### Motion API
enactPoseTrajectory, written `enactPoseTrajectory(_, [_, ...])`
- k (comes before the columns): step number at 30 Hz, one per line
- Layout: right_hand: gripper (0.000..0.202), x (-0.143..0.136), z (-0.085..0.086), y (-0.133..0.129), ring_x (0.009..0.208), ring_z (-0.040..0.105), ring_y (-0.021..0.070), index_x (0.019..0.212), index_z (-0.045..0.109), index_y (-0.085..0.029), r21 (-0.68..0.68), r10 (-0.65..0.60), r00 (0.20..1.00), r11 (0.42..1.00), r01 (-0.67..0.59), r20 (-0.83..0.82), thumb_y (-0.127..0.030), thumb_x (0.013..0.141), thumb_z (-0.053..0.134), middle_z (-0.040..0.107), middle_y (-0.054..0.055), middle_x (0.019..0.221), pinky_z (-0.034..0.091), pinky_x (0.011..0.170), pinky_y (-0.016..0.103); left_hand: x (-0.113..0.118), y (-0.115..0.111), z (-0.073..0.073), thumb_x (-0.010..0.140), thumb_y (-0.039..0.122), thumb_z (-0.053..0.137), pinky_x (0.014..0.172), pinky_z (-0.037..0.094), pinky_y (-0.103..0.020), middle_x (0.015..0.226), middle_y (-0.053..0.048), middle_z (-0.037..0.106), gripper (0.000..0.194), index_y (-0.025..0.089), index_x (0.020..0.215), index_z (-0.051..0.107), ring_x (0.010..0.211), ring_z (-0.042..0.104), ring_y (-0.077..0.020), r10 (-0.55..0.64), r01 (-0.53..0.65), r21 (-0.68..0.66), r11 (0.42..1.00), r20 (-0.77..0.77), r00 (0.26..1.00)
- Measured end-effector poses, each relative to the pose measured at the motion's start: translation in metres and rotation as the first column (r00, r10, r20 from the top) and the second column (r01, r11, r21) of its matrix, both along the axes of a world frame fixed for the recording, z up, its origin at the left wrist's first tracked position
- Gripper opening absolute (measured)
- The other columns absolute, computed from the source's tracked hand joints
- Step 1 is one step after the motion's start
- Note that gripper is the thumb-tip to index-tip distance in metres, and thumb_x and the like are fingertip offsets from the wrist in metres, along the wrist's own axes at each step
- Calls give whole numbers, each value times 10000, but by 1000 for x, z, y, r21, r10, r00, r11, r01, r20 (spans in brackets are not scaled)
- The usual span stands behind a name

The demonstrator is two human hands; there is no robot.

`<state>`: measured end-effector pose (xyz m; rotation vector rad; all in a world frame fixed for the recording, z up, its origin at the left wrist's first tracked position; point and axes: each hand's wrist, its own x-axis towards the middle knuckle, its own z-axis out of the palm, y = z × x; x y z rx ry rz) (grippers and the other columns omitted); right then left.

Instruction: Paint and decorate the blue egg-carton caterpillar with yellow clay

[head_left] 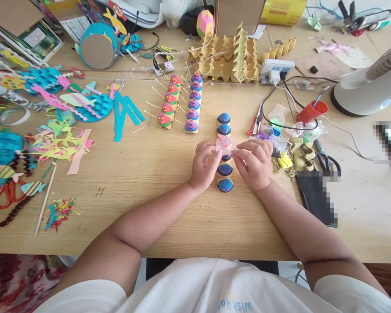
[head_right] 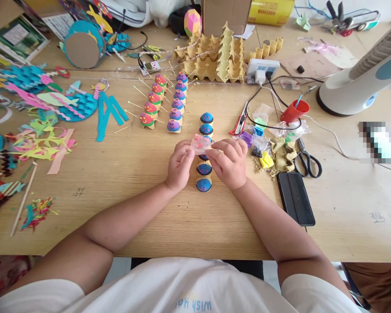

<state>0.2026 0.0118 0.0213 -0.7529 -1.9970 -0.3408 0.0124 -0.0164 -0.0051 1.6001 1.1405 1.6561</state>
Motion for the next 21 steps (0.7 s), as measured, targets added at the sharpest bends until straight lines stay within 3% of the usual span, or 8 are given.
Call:
enactPoseTrajectory(4, [160, 1, -2, 2, 1016, 746, 225, 1154, 664, -304, -80, 3, 996, 997, -11, -92, -202, 1037, 703, 813, 13, 1061, 469, 957, 442, 0, -1, 2, 1079, 500, 670, 1105, 529, -417, 1175, -64, 727, 255, 269, 1186, 687, 1177, 678, -221, 133, -128, 104, 986, -42, 990])
enactPoseTrajectory(6, [160, 2, -3, 3, 995, 753, 223, 1157, 664, -303, -110, 18, 993, 993, -31, -113, -193, 1042, 679, 818, 11, 1049, 466, 954, 448, 0, 0, 4, 1065, 420, 716, 1126, 511, -414, 1236, -65, 732, 276, 276, 1296, 669, 1217, 674, -219, 150, -131, 182, 975, -94, 984])
enactPoseTrajectory(10, [151, 2, -4, 1, 879, 745, 216, 1153, 688, -307, -158, 87, 983, 981, -114, -164, -204, 1056, 633, 790, 7, 947, 479, 885, 446, 0, 1, 9, 1077, 295, 705, 1100, 497, -392, 1088, -18, 773, 51, 272, 1119, 725, 1103, 689, -188, 112, -68, 257, 964, -159, 981])
enactPoseTrajectory(12, [131, 1, -4, 0, 865, 739, 218, 1160, 707, -302, -216, 128, 966, 960, -178, -225, -243, 1066, 639, 773, 18, 925, 504, 835, 430, 0, 1, 9, 1080, 283, 701, 1052, 510, -370, 1010, -2, 776, 47, 267, 1046, 728, 1041, 689, -175, 114, -76, 257, 963, -137, 984])
enactPoseTrajectory(16, [113, -4, -6, -2, 863, 727, 200, 1085, 733, -285, -451, 105, 890, 832, -323, -443, -391, 1061, 704, 777, 22, 935, 551, 793, 388, 1, 0, 7, 1081, 318, 702, 926, 545, -336, 956, -5, 773, 88, 261, 1028, 743, 946, 691, -159, 86, -71, 205, 976, -63, 994])
enactPoseTrajectory(21, [315, -7, -8, 0, 809, 664, 170, 934, 735, -277, -618, -22, 787, 632, -467, -616, -585, 991, 770, 738, 6, 873, 546, 797, 360, 1, -2, 3, 1069, 391, 717, 838, 545, -319, 927, -18, 765, 151, 254, 1036, 773, 869, 661, -153, 24, -26, 88, 996, 13, 1000])
